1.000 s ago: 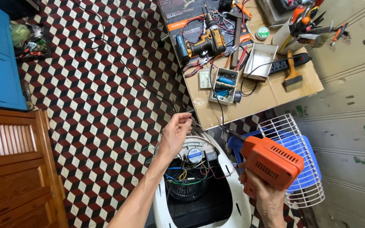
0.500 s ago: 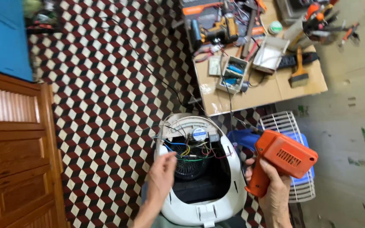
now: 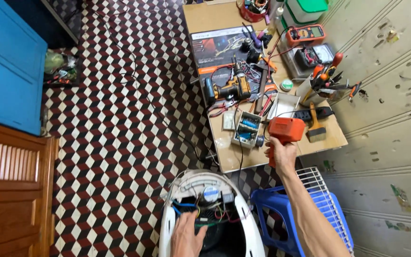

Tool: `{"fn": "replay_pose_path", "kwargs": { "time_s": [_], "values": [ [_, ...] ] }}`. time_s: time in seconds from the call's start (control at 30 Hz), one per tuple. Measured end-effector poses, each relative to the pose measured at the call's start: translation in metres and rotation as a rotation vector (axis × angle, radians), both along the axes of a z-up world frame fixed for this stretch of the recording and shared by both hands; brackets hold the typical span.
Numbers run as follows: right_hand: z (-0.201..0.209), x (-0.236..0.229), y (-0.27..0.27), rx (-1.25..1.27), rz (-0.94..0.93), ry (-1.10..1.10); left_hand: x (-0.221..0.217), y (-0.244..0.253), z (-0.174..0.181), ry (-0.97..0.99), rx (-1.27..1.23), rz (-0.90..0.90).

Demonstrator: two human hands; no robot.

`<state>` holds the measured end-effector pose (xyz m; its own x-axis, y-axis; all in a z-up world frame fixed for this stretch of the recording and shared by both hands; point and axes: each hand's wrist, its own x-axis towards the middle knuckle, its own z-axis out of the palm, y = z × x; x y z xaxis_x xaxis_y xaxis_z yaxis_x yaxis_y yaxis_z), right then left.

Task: Repairing the electrical components and wiring of an air cooler appliance using soldering and diagnostic tools.

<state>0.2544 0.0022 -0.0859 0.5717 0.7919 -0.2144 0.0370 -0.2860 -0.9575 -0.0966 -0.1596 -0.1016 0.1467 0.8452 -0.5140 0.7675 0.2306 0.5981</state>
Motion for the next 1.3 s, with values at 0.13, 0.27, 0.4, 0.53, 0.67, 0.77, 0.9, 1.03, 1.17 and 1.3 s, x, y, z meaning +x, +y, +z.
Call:
{"fn": "replay_pose_path", "kwargs": {
  "time_s": [0.13,0.27,0.4,0.53,0.67,0.77,0.9,1.03,1.17,1.3],
  "values": [
    [-0.025,0.008,0.031,-0.100,-0.037,-0.030,-0.016,-0.010,-0.075,-0.201,0.025,0.083],
    [-0.015,0.000,0.038,-0.270,-0.050,-0.128,-0.030,-0.020,-0.132,-0.272,-0.066,0.231],
    [-0.039,0.009,0.042,-0.304,-0.042,-0.255,-0.031,-0.026,-0.143,-0.219,-0.092,0.248],
    [-0.038,0.008,0.041,-0.316,-0.036,-0.250,-0.031,-0.028,-0.147,-0.112,-0.093,0.180],
    [-0.061,0.015,0.043,-0.270,-0.023,-0.279,-0.028,-0.031,-0.149,-0.124,0.036,0.295],
    [-0.057,0.011,0.042,-0.291,-0.034,-0.270,-0.023,-0.030,-0.128,-0.103,0.085,0.313],
    [-0.043,0.005,0.035,-0.230,-0.037,-0.222,-0.019,-0.027,-0.113,-0.069,0.124,0.282],
    [-0.033,-0.002,0.030,-0.159,-0.052,-0.185,-0.025,-0.021,-0.116,-0.086,-0.042,0.238],
    [-0.037,0.001,0.030,-0.200,-0.038,-0.182,-0.023,-0.021,-0.117,-0.168,0.088,0.189],
    [-0.034,0.000,0.032,-0.231,-0.043,-0.167,-0.013,-0.020,-0.096,-0.141,0.150,0.326]
  ]
}}
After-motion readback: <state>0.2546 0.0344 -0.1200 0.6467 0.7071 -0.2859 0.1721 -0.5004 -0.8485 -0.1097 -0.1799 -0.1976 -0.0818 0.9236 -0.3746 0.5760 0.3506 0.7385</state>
